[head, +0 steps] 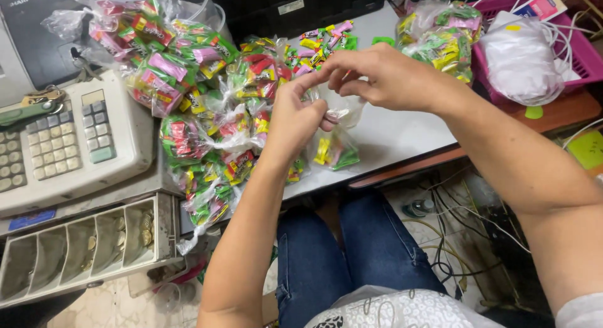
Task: Bagging small individually wrapped candies into clear plastic bags at a checkout counter
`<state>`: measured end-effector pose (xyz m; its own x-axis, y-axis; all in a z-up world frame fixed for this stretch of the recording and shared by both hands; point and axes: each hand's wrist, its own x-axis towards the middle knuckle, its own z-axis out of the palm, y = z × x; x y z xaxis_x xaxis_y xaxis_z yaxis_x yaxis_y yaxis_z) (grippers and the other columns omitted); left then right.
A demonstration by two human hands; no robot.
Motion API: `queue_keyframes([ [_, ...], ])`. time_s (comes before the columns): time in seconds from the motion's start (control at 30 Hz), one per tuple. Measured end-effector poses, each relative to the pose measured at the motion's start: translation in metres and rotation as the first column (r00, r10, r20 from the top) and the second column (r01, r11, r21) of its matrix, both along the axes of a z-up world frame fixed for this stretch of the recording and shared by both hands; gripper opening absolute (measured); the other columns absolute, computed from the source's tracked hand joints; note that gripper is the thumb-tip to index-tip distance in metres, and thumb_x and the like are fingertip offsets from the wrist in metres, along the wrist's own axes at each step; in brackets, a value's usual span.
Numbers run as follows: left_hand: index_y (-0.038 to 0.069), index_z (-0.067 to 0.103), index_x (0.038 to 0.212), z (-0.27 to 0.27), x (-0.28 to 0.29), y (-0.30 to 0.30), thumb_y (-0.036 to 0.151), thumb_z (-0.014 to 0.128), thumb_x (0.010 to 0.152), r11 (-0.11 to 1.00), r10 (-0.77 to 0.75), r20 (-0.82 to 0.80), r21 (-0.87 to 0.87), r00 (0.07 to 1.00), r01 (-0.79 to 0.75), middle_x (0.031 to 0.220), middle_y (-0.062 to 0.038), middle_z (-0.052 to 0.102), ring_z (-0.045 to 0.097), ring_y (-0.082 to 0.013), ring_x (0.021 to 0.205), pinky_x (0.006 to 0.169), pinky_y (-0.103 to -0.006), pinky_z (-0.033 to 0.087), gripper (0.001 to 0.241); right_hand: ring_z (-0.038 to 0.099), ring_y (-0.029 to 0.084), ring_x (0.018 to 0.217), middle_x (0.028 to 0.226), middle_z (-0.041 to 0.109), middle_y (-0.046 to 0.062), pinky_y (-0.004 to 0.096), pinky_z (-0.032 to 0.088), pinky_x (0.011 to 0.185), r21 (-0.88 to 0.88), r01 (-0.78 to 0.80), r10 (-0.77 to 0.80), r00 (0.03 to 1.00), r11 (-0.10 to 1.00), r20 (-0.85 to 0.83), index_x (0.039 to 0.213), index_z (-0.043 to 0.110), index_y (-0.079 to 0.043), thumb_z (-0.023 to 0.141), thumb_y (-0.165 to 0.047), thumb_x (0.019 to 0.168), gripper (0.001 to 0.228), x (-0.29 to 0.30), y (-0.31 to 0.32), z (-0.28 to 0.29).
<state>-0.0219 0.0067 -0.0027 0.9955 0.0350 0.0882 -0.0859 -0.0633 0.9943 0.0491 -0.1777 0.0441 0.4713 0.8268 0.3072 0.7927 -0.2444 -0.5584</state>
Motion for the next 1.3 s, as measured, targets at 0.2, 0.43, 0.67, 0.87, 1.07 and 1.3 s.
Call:
queue_keyframes([
  [0.2, -0.001, 0.062, 0.134, 0.002, -0.009, 0.003, -0.002, 0.046, 0.073, 0.992, 0.027, -0.052, 0.127, 0.998, -0.021, 0.141, -0.012, 0.065, 0.074, -0.0167, 0.056, 0.049, -0.0230, 0.061, 0.064, 0.071, 0.022, 0.101, 0.107, 0.074, 0.014, 0.037, 0.058, 0.090, 0.169, 0.037, -0.053, 0.995, 0.985, 0.090, 0.123, 0.062, 0.000, 0.064, 0.010, 0.103, 0.023, 0.083, -0.009, -0.008],
  [0.43, 0.002, 0.062, 0.137, 0.007, -0.024, 0.009, 0.000, 0.048, 0.078, 0.984, -0.018, -0.083, 0.174, 0.996, 0.032, 0.112, -0.010, 0.076, 0.069, -0.0109, 0.053, 0.052, -0.0234, 0.060, 0.061, 0.069, 0.047, 0.104, 0.116, 0.068, 0.030, 0.052, 0.056, 0.089, -0.492, 0.610, -0.478, 0.792, 0.621, 0.380, 0.127, 0.069, -0.010, 0.059, 0.004, 0.082, 0.048, 0.248, -0.014, -0.165],
  [0.67, 0.005, 0.065, 0.136, -0.001, -0.011, 0.024, -0.002, 0.053, 0.079, 0.992, 0.023, -0.154, 0.124, 0.988, -0.004, 0.101, -0.011, 0.079, 0.064, -0.0104, 0.046, 0.045, -0.0193, 0.050, 0.058, 0.065, 0.045, 0.107, 0.117, 0.067, 0.027, 0.053, 0.053, 0.090, -0.413, 0.614, -0.584, 0.783, 0.673, 0.212, 0.124, 0.065, -0.008, 0.072, 0.007, 0.078, 0.049, 0.220, 0.004, -0.153],
  [0.87, -0.003, 0.055, 0.142, -0.006, 0.002, 0.021, -0.003, 0.054, 0.080, 0.999, -0.038, -0.155, 0.013, 0.987, 0.041, 0.152, -0.016, 0.055, 0.072, -0.0163, 0.061, 0.051, -0.0220, 0.060, 0.062, 0.069, 0.013, 0.084, 0.097, 0.061, 0.004, 0.026, 0.065, 0.076, 0.429, 0.123, 0.134, 0.843, 0.895, -0.521, 0.107, 0.052, -0.012, 0.078, 0.011, 0.086, 0.040, 0.081, 0.012, -0.026],
  [1.07, -0.004, 0.057, 0.139, -0.004, 0.005, 0.019, -0.012, 0.053, 0.076, 0.996, 0.016, -0.124, -0.083, 0.992, -0.027, 0.154, -0.019, 0.051, 0.068, -0.0165, 0.052, 0.046, -0.0201, 0.058, 0.063, 0.068, 0.015, 0.106, 0.114, 0.072, 0.006, 0.033, 0.054, 0.088, 0.072, 0.023, -0.021, 0.999, 0.997, -0.027, 0.127, 0.057, -0.008, 0.075, -0.005, 0.094, 0.038, 0.078, 0.018, -0.005],
  [1.3, -0.012, 0.048, 0.144, -0.007, -0.001, 0.023, -0.011, 0.049, 0.083, 0.988, 0.039, 0.003, -0.150, 0.999, -0.038, 0.111, -0.036, 0.064, 0.073, -0.0298, 0.058, 0.047, -0.0288, 0.063, 0.061, 0.059, 0.057, 0.121, 0.126, 0.065, 0.038, 0.064, 0.045, 0.106, -0.336, 0.244, -0.226, 0.970, 0.910, 0.092, 0.140, 0.056, 0.007, 0.087, -0.019, 0.074, 0.078, 0.201, 0.020, -0.149],
])
